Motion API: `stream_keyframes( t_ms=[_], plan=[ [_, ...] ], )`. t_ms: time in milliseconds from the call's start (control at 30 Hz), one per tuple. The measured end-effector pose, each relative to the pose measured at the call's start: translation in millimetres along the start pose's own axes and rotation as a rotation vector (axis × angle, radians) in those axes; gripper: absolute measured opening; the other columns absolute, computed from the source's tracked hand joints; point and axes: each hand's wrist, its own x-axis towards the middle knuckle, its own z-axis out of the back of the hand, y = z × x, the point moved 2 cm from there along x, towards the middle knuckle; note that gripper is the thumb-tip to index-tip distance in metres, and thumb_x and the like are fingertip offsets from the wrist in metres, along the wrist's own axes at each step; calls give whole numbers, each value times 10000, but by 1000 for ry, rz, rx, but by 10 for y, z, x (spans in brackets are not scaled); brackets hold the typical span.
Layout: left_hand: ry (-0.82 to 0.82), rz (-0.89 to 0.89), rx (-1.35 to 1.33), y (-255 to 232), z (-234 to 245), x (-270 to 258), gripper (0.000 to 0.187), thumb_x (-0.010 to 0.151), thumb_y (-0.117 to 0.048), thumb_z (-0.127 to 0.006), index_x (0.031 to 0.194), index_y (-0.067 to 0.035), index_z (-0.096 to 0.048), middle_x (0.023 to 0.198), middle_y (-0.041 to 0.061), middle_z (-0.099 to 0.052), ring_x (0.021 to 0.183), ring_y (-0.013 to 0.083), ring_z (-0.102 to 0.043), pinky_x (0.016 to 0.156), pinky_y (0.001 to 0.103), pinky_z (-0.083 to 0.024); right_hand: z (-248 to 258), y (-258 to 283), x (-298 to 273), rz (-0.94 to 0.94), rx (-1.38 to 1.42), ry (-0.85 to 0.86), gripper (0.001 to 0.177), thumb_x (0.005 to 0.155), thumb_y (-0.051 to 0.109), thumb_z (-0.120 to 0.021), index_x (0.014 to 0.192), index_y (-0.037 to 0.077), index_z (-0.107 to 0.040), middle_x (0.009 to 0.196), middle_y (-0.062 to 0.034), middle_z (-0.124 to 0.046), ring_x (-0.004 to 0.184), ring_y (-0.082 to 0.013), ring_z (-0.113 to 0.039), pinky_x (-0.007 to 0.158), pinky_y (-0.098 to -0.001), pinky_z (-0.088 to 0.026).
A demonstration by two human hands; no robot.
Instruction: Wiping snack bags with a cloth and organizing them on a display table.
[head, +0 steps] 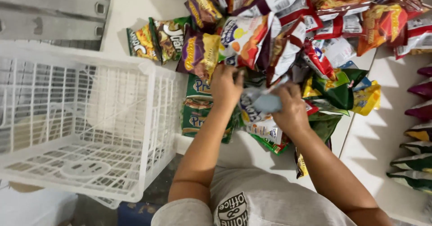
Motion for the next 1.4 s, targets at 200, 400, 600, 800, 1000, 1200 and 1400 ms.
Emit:
stream_keyframes(
  t_ms=[200, 400, 600, 800, 1000, 1200, 1400],
  plan=[
    [27, -557, -249, -410, -360, 122, 875, 788, -228, -913, 1528, -173, -449, 1570, 191, -378, 1404, 429, -494, 1207, 549, -431, 313, 327, -165, 218, 349, 53, 583, 573, -130, -581, 1126, 35, -667, 1288, -177, -591, 1125, -387, -615, 955, -412, -511],
    [95, -371, -46, -166, -890, 873, 851, 767, -128, -864, 1501, -283, -464, 1599, 183, -369, 1413, 418, -497, 1120, 497, -541, 451, 119, -272, 197, 325, 95, 556, 563, -99, -630, 1090, 68, -688, 1212, -105, -682, 1048, -336, -675, 873, -415, -545],
    [-142, -170, -298, -93, -524, 1534, 485, 779, -139, -873, 1201, -50, -650, 1241, 143, -698, 1105, 324, -691, 951, 437, -570, 689, -212, -542, 28, 461, -24, 542, 569, -111, -740, 1088, 41, -708, 1207, -135, -700, 1102, -318, -671, 951, -392, -536],
    [-115, 264, -534, 36, -271, 1820, 521, 844, -278, -815, 1263, -11, -658, 1308, 197, -681, 1239, 350, -646, 1076, 520, -498, 776, -677, -782, -134, 472, -196, 486, 638, -76, -770, 1112, 23, -724, 1206, -160, -692, 1115, -312, -661, 941, -385, -525],
    [-60, 608, -928, -197, 171, 1810, 606, 861, -259, -704, 1397, -20, -554, 1273, 141, -702, 906, 189, -738, 602, 243, -616, 884, -835, -820, -237, 454, -236, 517, 635, -126, -676, 1131, 18, -698, 1163, -105, -701, 1052, -276, -661, 904, -357, -509],
    [83, 380, -1535, 14, 220, 1300, 448, 971, -45, -621, 1411, -3, -543, 1123, 174, -643, 852, 301, -732, 624, 368, -694, 883, -922, -823, -242, 499, -268, 566, 612, -154, -647, 1152, 12, -690, 1198, -105, -696, 1080, -270, -659, 928, -355, -512],
    [670, 137, -877, 235, 352, 633, 348, 858, 80, -652, 1176, -36, -730, 1123, 230, -712, 1027, 389, -678, 977, 535, -526, 737, -1182, -861, -283, 514, -269, 553, 635, -86, -677, 1160, 80, -736, 1203, -173, -709, 1186, -418, -648, 1063, -519, -461]
  ],
)
